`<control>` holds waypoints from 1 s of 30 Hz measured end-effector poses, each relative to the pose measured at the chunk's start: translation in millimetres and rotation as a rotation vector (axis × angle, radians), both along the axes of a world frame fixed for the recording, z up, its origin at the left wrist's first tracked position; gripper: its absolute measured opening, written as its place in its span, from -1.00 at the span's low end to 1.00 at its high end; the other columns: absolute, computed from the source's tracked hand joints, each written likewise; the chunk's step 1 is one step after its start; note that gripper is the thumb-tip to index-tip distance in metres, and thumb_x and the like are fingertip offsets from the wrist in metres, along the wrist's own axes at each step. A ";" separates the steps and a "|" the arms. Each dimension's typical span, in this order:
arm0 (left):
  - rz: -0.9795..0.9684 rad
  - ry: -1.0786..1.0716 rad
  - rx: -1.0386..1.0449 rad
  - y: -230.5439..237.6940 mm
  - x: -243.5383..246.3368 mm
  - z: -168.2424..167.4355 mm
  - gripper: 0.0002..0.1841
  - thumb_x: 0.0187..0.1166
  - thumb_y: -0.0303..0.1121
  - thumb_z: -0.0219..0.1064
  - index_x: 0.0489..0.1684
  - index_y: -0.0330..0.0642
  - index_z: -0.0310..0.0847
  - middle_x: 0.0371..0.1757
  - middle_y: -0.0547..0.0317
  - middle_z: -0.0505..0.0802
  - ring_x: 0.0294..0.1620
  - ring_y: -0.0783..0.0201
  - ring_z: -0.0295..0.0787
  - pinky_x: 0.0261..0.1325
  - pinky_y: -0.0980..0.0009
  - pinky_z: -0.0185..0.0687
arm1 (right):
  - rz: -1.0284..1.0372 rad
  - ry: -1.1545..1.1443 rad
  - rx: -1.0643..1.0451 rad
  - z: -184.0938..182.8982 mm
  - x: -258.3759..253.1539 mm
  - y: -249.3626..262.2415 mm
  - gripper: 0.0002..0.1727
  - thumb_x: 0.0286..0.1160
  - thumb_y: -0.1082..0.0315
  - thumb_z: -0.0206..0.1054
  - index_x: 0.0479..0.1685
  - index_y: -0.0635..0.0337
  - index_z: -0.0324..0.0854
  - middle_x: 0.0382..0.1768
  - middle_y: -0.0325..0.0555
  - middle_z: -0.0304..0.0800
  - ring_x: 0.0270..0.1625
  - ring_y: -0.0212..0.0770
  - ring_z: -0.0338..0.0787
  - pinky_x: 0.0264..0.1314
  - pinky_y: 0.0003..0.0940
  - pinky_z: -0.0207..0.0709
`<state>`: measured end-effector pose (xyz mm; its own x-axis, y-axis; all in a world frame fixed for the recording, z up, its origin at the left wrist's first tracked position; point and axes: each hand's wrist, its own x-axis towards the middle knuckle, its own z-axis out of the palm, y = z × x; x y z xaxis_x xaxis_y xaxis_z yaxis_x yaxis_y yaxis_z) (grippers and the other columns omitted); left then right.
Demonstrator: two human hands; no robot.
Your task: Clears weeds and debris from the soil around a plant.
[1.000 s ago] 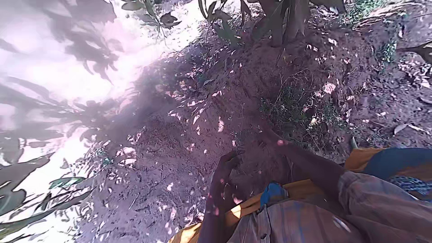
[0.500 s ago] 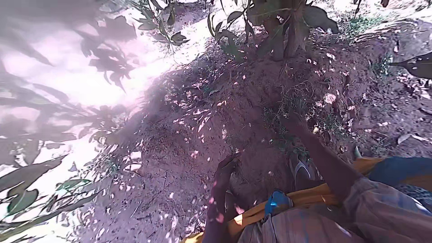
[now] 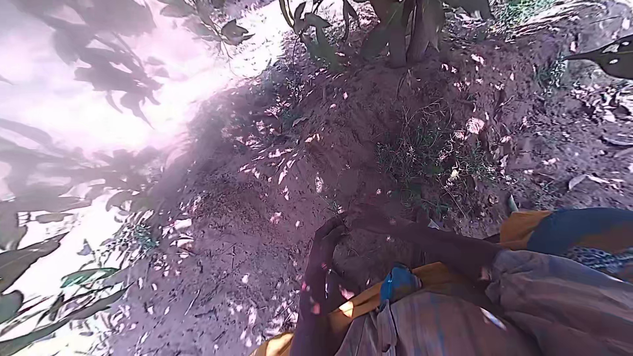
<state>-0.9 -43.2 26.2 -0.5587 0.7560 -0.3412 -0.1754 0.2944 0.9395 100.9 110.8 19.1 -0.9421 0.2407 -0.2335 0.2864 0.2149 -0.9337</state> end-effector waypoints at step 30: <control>-0.109 -0.004 -0.103 1.8 5.4 6.1 -0.82 0.74 -0.52 0.12 0.10 -0.41 0.57 -0.25 0.22 0.77 -0.32 0.47 0.73 -0.16 0.51 0.69 | -0.178 -0.073 -0.359 26.0 4.4 -5.3 -0.78 0.73 0.51 0.15 0.14 0.50 0.58 -0.09 -0.04 0.64 -0.19 -0.39 0.63 -0.11 -0.49 0.55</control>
